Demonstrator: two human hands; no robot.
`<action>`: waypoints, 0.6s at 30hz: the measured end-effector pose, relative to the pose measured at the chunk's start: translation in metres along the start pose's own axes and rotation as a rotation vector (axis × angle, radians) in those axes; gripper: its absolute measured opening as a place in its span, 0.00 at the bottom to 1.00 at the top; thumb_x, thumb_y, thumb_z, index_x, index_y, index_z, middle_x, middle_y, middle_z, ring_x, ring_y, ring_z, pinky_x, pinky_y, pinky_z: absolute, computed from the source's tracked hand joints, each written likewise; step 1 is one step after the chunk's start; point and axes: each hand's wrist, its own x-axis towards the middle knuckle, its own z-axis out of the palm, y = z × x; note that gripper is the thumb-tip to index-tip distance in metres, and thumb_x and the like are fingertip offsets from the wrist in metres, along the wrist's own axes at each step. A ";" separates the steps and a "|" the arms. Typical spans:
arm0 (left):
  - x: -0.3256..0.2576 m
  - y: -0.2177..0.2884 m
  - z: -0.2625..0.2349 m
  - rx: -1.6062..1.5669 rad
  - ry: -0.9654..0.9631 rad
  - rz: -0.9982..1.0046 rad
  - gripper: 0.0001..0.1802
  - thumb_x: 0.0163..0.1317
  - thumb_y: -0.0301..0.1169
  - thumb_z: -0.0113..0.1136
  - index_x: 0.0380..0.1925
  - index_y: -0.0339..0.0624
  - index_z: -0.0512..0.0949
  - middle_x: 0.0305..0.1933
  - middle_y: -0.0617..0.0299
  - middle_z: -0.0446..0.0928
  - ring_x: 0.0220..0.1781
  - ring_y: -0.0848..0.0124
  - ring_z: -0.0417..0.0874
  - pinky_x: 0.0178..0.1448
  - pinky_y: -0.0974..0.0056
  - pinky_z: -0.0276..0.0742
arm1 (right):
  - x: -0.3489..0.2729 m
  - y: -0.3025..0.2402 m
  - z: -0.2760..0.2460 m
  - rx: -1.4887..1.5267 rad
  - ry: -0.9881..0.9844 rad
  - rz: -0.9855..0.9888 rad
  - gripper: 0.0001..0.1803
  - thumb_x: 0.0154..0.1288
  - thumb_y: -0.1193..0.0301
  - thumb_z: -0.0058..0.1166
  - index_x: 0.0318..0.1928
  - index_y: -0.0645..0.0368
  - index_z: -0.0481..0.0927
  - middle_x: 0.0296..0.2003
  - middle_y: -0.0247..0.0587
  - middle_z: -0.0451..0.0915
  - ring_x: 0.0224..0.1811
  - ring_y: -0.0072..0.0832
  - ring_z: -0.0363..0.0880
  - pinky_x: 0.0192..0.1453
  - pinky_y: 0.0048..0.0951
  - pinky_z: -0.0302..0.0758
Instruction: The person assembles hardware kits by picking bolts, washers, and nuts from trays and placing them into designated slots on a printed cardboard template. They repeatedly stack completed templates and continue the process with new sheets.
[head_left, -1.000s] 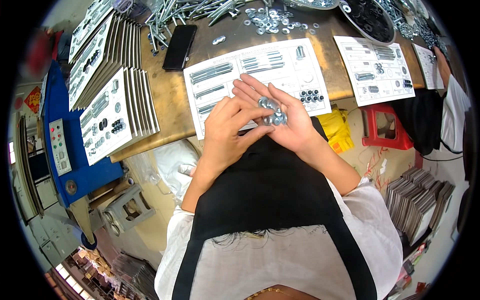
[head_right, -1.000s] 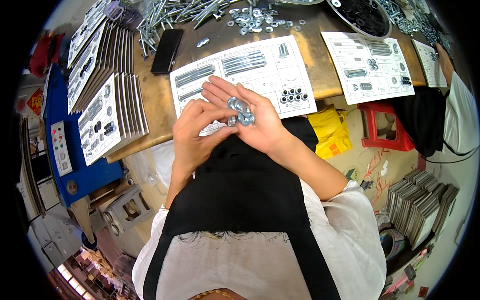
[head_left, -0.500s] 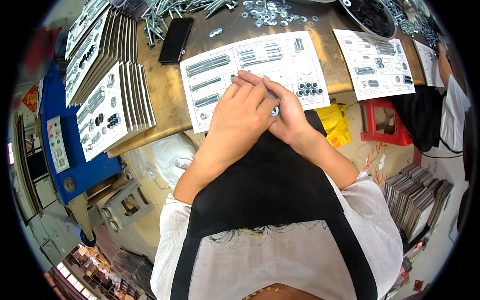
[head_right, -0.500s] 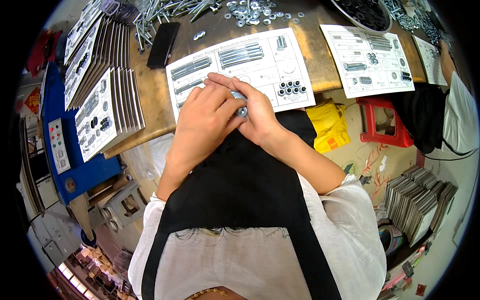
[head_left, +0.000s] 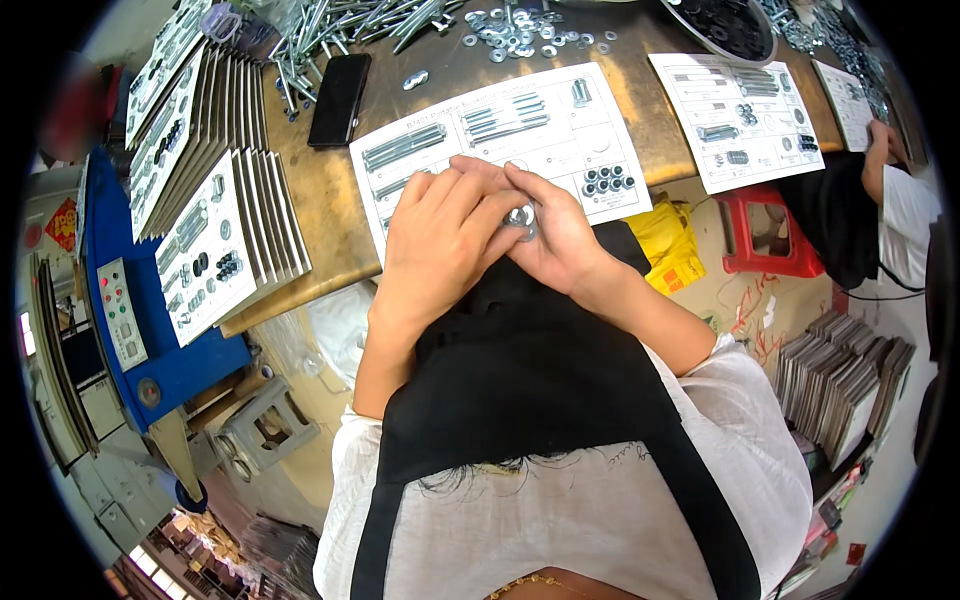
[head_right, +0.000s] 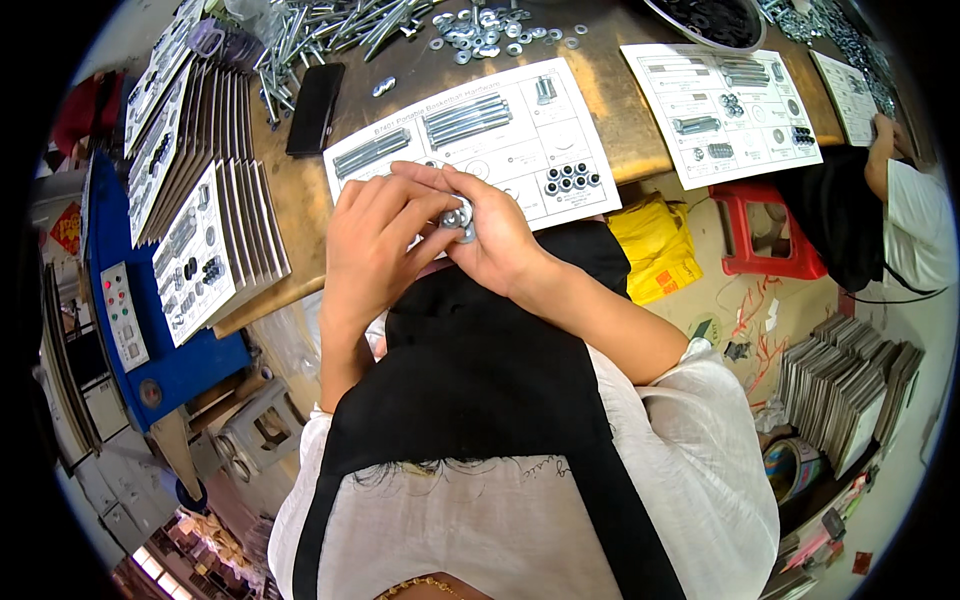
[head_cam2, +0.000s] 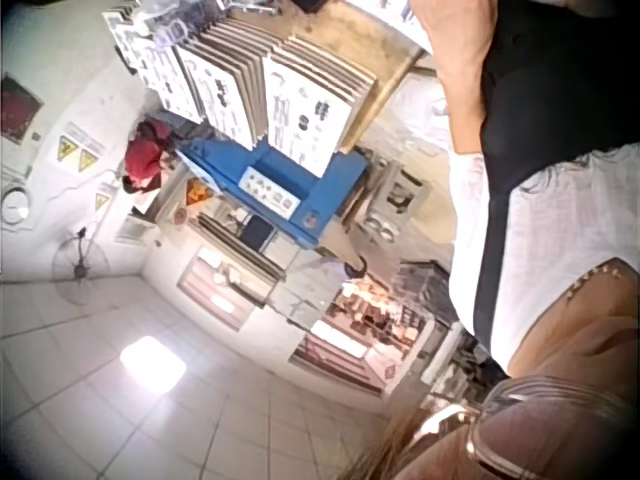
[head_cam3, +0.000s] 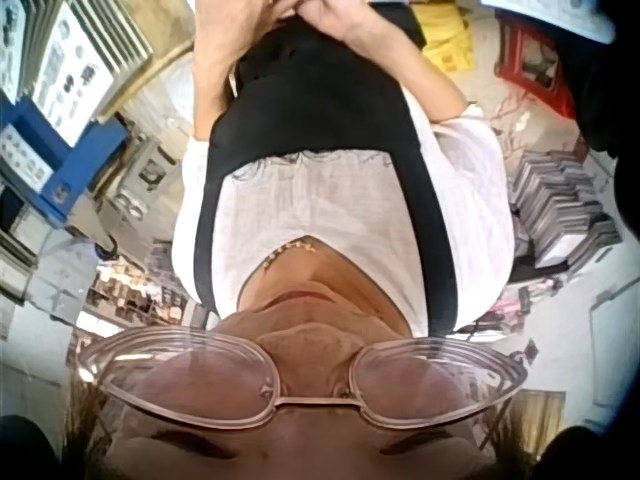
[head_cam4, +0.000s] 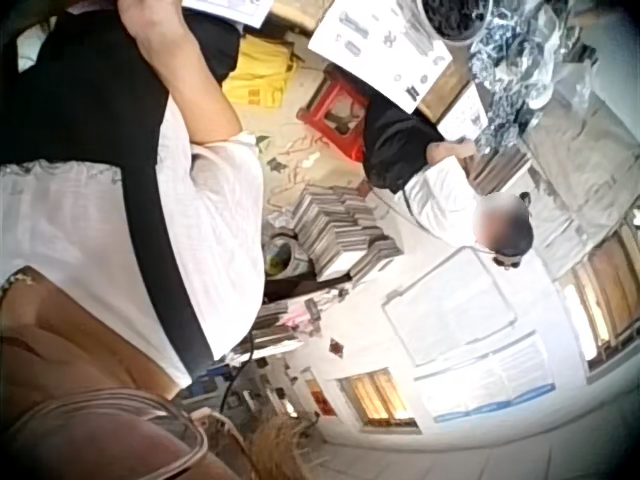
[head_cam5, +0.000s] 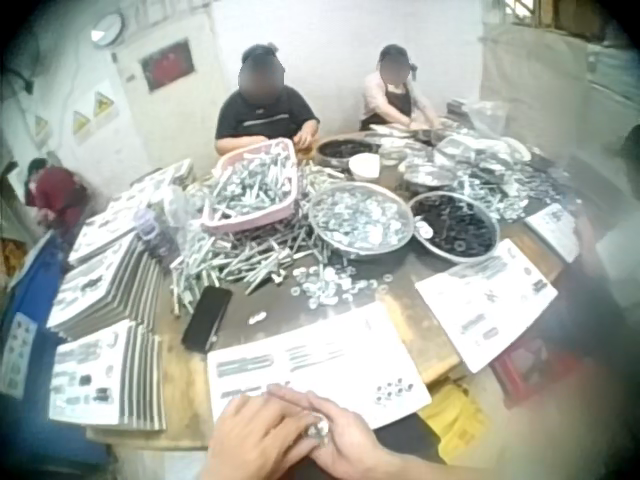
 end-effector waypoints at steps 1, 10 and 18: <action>0.001 -0.001 -0.001 0.002 -0.012 0.003 0.17 0.43 0.32 0.72 0.36 0.48 0.81 0.36 0.68 0.77 0.39 0.67 0.78 0.41 0.62 0.67 | 0.001 0.000 0.002 0.007 0.010 -0.010 0.27 0.79 0.59 0.27 0.63 0.63 0.70 0.58 0.42 0.73 0.59 0.35 0.74 0.57 0.40 0.76; 0.000 0.000 0.003 0.007 -0.060 -0.040 0.16 0.46 0.31 0.71 0.37 0.47 0.81 0.38 0.66 0.79 0.42 0.65 0.78 0.43 0.62 0.68 | -0.005 0.003 -0.004 0.024 0.201 0.021 0.18 0.77 0.60 0.40 0.55 0.59 0.72 0.47 0.40 0.74 0.50 0.31 0.75 0.51 0.41 0.78; -0.018 -0.032 0.005 -0.535 -0.082 -0.185 0.15 0.47 0.28 0.71 0.38 0.44 0.84 0.37 0.64 0.79 0.39 0.67 0.77 0.45 0.64 0.69 | 0.000 0.007 -0.008 0.142 0.072 0.087 0.15 0.78 0.64 0.39 0.51 0.62 0.74 0.42 0.40 0.75 0.44 0.27 0.76 0.51 0.37 0.78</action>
